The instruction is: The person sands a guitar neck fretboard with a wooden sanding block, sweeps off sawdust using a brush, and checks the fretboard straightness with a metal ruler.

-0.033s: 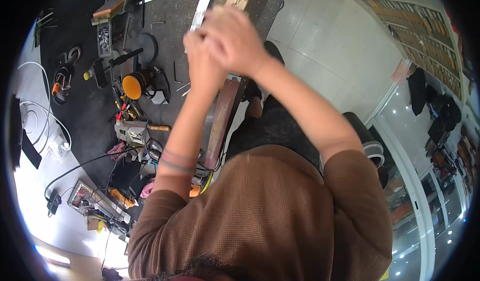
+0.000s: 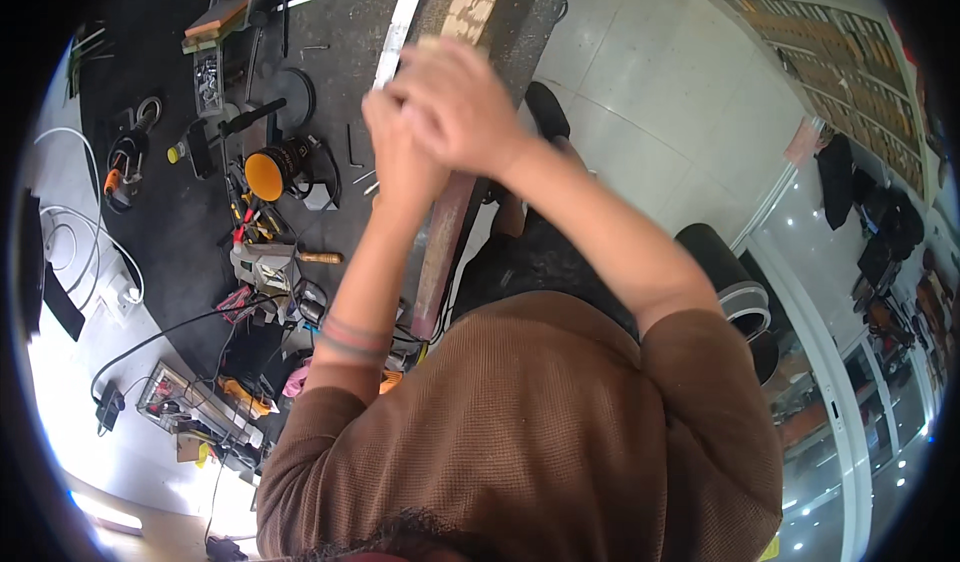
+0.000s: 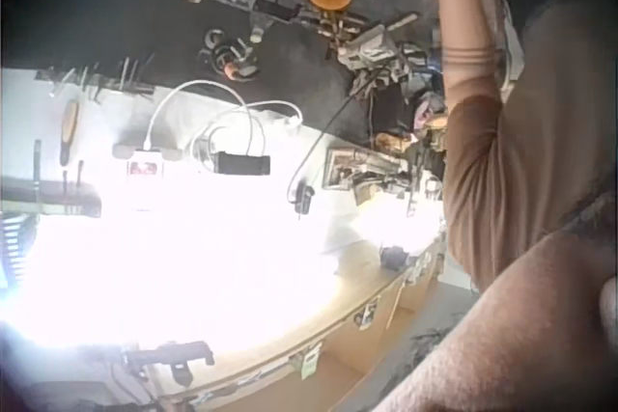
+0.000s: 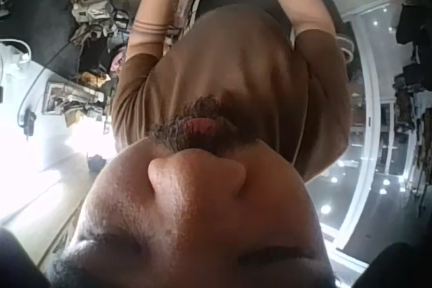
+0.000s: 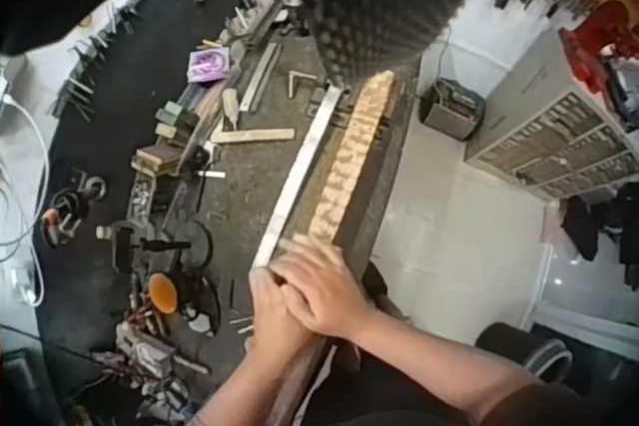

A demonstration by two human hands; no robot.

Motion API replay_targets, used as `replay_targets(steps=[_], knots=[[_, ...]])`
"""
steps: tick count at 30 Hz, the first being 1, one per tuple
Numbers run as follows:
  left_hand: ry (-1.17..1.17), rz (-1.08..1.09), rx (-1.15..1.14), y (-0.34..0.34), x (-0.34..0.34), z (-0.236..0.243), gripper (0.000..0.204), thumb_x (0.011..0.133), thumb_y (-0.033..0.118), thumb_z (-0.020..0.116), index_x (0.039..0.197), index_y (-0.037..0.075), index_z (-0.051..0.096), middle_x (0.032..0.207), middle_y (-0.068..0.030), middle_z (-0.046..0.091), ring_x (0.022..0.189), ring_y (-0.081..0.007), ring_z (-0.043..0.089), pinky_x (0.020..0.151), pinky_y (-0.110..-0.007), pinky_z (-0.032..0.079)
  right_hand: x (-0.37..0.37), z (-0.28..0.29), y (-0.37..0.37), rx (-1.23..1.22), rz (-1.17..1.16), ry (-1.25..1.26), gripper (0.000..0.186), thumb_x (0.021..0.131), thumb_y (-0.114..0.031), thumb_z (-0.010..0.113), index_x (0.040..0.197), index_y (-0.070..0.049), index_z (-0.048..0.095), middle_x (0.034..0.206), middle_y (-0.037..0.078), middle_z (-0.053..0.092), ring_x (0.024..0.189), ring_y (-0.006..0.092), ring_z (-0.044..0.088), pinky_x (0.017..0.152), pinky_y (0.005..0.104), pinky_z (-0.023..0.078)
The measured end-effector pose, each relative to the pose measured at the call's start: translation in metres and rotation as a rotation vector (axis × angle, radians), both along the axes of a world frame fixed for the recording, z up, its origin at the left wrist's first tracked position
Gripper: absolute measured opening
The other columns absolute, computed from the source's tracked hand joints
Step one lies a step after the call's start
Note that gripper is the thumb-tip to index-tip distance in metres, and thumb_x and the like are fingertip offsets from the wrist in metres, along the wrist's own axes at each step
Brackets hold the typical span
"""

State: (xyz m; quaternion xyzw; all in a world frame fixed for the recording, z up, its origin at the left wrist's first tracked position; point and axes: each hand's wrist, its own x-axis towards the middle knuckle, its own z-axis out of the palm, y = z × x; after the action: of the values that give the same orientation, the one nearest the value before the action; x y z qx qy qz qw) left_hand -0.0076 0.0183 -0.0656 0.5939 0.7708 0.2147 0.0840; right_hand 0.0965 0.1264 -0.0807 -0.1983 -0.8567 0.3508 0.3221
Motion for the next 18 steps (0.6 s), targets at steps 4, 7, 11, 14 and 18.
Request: replay_targets(steps=[4,7,11,14,18], knots=[[-0.004,0.004,0.025,0.007,-0.003,0.008,0.04,0.095,0.018,0.073,0.13,0.001,0.077,0.117,-0.0269,0.066,0.11,-0.046,0.057,0.096,-0.054,0.048,-0.001,0.007,-0.005,-0.058,0.016,-0.068,0.035,0.106,-0.031,0.059,0.131,-0.017,0.079,0.143,0.014,0.077,0.147,0.0332,0.063,0.133,0.0582,0.033],[0.108,-0.006,0.102,0.082,-0.016,-0.017,0.039,0.094,0.017,0.073,0.129,0.0,0.077,0.115,-0.0284,0.065,0.106,-0.0466,0.057,0.095,-0.054,0.048,-0.012,-0.009,0.08,-0.014,-0.032,0.028,0.027,0.101,-0.029,0.067,0.121,-0.017,0.079,0.13,0.011,0.078,0.139,0.032,0.067,0.132,0.0573,0.034],[0.105,-0.013,0.142,0.086,-0.02,-0.019,0.033,0.096,0.016,0.07,0.126,0.002,0.076,0.113,-0.0247,0.07,0.108,-0.0452,0.057,0.096,-0.053,0.048,-0.014,-0.004,0.069,0.117,-0.086,0.064,0.026,0.103,-0.02,0.062,0.122,-0.009,0.077,0.129,0.015,0.076,0.134,0.035,0.067,0.126,0.0551,0.04],[0.067,-0.047,0.03,0.01,-0.005,0.003,0.035,0.095,0.015,0.071,0.128,0.002,0.076,0.113,-0.0269,0.07,0.109,-0.0457,0.058,0.097,-0.053,0.049,-0.004,-0.004,-0.013,0.0,-0.066,-0.004,0.029,0.102,-0.027,0.065,0.124,-0.016,0.079,0.134,0.013,0.078,0.142,0.0316,0.066,0.133,0.0589,0.034],[0.022,0.018,0.03,0.022,-0.006,0.006,0.035,0.095,0.013,0.072,0.127,0.001,0.076,0.116,-0.0286,0.071,0.109,-0.0461,0.059,0.097,-0.052,0.05,-0.005,-0.001,0.009,0.015,-0.044,-0.005,0.031,0.103,-0.025,0.061,0.128,-0.017,0.079,0.14,0.013,0.077,0.145,0.0324,0.065,0.133,0.0604,0.033]])
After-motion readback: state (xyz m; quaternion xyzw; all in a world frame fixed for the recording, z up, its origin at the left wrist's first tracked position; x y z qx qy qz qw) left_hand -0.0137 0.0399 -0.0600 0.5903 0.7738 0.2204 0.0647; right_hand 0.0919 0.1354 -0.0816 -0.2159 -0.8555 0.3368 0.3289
